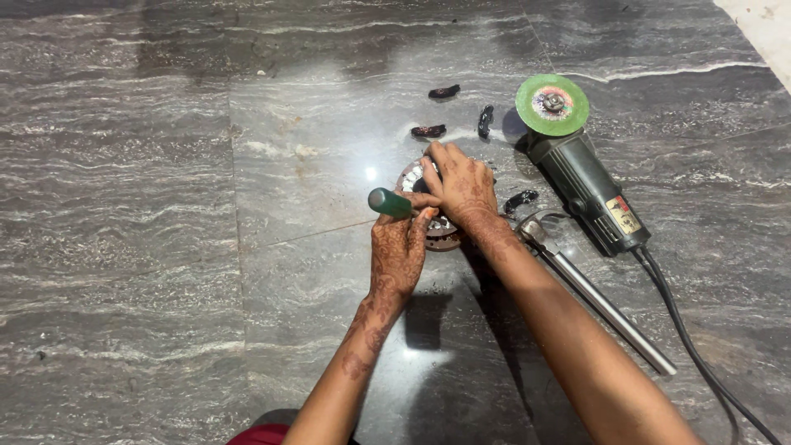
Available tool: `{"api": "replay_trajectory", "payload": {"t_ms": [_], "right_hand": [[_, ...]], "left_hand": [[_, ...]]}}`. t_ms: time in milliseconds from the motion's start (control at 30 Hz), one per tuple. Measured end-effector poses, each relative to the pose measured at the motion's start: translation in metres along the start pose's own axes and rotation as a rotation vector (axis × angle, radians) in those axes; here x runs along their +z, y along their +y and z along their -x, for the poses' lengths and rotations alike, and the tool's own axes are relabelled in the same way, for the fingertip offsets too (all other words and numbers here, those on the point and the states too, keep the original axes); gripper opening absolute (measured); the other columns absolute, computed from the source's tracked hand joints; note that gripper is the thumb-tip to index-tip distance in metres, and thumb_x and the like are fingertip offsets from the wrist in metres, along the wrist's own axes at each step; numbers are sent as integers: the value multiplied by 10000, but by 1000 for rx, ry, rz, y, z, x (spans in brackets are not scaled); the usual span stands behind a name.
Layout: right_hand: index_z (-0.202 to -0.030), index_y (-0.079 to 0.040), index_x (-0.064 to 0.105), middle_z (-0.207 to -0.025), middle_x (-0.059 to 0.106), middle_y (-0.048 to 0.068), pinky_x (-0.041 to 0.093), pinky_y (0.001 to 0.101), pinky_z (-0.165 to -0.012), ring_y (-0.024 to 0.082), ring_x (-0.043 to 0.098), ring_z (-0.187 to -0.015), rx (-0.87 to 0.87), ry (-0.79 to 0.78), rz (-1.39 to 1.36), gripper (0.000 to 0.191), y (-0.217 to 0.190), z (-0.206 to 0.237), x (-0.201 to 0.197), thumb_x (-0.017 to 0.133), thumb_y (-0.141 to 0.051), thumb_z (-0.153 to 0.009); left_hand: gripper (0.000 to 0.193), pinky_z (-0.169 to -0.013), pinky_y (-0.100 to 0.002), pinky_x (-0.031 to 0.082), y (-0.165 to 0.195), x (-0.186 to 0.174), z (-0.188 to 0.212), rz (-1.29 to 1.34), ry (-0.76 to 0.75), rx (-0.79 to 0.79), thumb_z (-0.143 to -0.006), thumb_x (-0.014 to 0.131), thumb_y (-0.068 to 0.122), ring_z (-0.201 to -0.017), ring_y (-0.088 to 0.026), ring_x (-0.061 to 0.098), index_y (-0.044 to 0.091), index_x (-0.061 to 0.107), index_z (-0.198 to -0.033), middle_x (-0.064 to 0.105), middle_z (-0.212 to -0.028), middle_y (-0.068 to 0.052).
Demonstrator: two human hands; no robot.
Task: The person sits on the floor dismantling an electric motor armature. They hold the motor with one hand, use a green-handled screwdriver to pry at the copper windings, and swing a claw hammer to break and knock the burnt windings and debris loose, with an angle grinder lying beside them.
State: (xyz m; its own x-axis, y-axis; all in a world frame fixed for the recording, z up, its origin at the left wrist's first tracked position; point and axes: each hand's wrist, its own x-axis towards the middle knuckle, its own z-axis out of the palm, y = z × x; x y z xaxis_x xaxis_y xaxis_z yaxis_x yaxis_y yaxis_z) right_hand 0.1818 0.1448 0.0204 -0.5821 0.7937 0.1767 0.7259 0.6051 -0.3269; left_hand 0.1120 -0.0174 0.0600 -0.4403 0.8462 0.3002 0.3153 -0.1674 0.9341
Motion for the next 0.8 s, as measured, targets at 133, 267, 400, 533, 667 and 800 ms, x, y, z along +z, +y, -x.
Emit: {"api": "replay_trajectory", "payload": {"t_ms": [133,267,400,533,667,800], "right_hand": [[-1315,-158,523,-1138,615,115,529,533,-840,353,676,-957,16,-24,-20,544,0,2,0,546,-569,-958],[-1306,-175,548,-1173,632,93,541,520,-880,359,680,-986,18,6,-25,400,-1,1,-1,471,-476,-1054],[-1344,-137,506,-1109,601,129,511,516,-827,297,673,-908,9,-43,26,477,-2,-2,-1,466,-484,-1020],[-1360,-150,520,-1163,603,110,516,501,-885,294,671,-965,42,-61,12,434,-2,-2,0,442,-447,-1054],[-1382,-150,509,-1159,602,111,521,500,-877,293,668,-970,31,-44,11,457,-2,-1,-2,467,-455,-1045],[-1385,-109,479,-1144,596,127,539,485,-814,289,670,-942,-45,-52,97,622,-1,-1,0,557,-512,-918]], "left_hand": [[155,-881,-342,598,-1,0,1,7,9,-11,-1022,606,124,-1030,-186,705,73,699,-1134,689,-1095,-69],[138,-909,-342,617,-4,2,3,35,5,-20,-1029,608,137,-1046,-177,709,83,692,-1124,692,-1091,-60],[133,-905,-349,623,-8,2,3,35,15,-5,-1029,602,137,-1057,-177,706,93,689,-1120,688,-1096,-56],[134,-912,-349,614,-9,1,2,-3,21,10,-1020,614,136,-1055,-178,707,91,683,-1126,695,-1088,-55],[123,-898,-352,615,-9,1,1,-42,15,-3,-1024,606,137,-1047,-181,709,102,685,-1111,704,-1086,-51],[125,-822,-336,646,-7,6,1,-199,-23,-51,-1009,617,173,-965,-197,719,141,699,-1097,688,-1074,-52]]}}
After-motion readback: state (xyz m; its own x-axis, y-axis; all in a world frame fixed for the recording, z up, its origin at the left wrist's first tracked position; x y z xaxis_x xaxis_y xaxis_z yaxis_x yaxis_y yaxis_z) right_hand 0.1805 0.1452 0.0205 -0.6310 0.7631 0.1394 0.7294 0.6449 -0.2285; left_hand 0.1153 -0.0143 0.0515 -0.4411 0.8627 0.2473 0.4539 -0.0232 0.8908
